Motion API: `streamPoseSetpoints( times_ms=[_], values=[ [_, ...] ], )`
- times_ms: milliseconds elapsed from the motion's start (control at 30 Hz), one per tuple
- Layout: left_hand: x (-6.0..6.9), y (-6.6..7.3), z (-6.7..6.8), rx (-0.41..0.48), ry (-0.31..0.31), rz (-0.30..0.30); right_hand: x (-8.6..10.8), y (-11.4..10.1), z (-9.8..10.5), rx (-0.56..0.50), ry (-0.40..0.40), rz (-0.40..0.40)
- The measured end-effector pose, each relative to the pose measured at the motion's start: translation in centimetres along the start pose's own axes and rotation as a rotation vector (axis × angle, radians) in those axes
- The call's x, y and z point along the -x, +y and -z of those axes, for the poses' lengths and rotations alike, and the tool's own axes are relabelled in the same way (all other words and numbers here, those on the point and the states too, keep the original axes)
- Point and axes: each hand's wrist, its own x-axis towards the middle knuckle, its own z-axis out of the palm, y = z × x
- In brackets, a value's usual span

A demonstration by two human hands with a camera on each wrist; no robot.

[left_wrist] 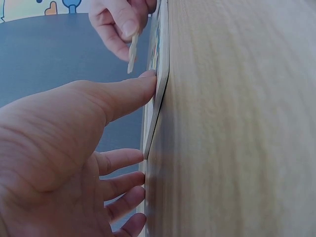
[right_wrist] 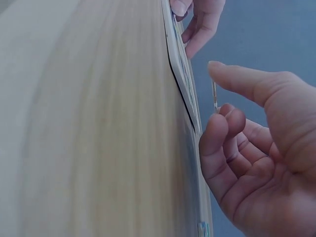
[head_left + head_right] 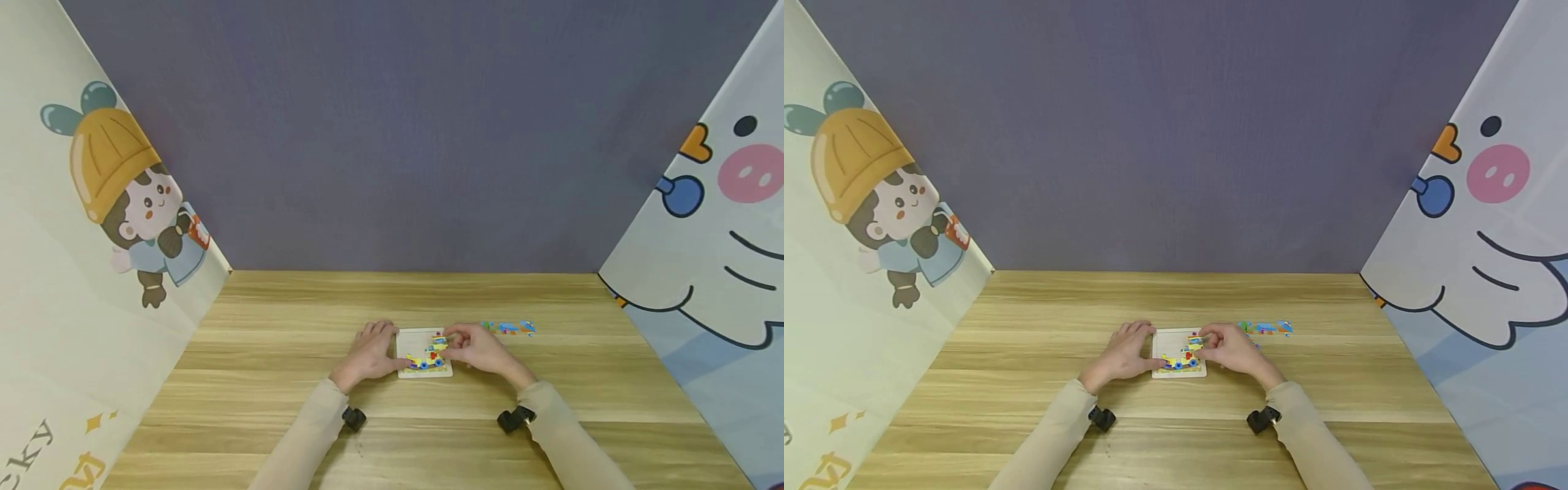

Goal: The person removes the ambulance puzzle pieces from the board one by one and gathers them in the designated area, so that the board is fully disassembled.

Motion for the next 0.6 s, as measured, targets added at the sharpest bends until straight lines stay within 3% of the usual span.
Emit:
streamPoseSetpoints(
  times_ms=[600],
  values=[
    [0.0,-0.3,-0.5,0.026,-0.003,0.014,2.0,1.5,2.6,0.009,0.042,-0.044]
  ],
)
